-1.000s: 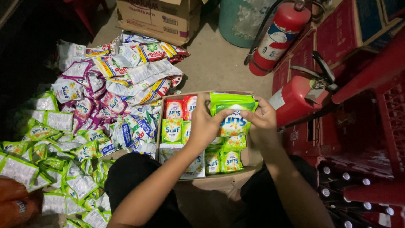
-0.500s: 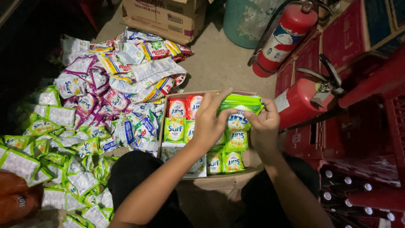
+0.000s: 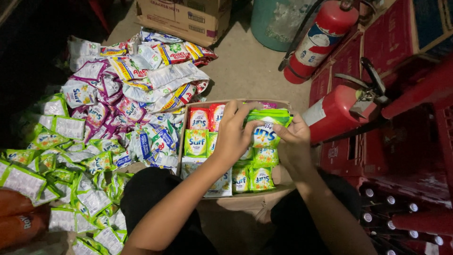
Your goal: Organizing small detergent packets into a cardboard box.
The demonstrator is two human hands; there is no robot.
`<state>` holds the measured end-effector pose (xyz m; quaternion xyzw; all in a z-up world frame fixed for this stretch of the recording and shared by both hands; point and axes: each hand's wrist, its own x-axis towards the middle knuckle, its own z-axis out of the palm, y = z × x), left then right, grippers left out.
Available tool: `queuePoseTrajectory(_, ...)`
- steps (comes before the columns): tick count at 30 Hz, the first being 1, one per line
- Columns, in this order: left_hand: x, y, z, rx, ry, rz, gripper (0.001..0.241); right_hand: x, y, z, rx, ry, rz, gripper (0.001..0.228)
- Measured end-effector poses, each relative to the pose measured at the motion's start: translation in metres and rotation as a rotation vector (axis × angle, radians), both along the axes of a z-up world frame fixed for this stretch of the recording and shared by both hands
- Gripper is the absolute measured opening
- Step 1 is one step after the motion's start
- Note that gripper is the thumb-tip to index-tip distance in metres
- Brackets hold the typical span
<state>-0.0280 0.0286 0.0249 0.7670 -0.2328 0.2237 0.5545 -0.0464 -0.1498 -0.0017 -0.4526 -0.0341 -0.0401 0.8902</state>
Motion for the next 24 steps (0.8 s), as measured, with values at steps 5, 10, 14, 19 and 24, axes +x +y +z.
queuePoseTrajectory(5,0.001,0.0,0.004,0.025,0.064,0.021,0.034,0.002,-0.005,-0.008,-0.102,-0.058,-0.088,0.038)
queuePoseTrajectory(10,0.0,0.001,0.008,0.099,0.029,0.103,0.03,0.0,-0.005,-0.005,-0.202,-0.072,-0.154,0.036)
queuePoseTrajectory(14,0.003,0.004,0.003,0.116,-0.106,0.143,0.028,-0.001,-0.009,-0.005,-0.271,-0.083,-0.166,0.039)
queuePoseTrajectory(19,0.007,0.005,-0.005,0.042,-0.003,-0.061,0.024,-0.003,-0.016,-0.005,-0.51,-0.11,-0.214,0.042)
queuePoseTrajectory(24,0.002,0.003,0.003,-0.123,-0.033,-0.071,0.024,0.001,-0.008,-0.007,-0.489,-0.229,-0.1,0.073)
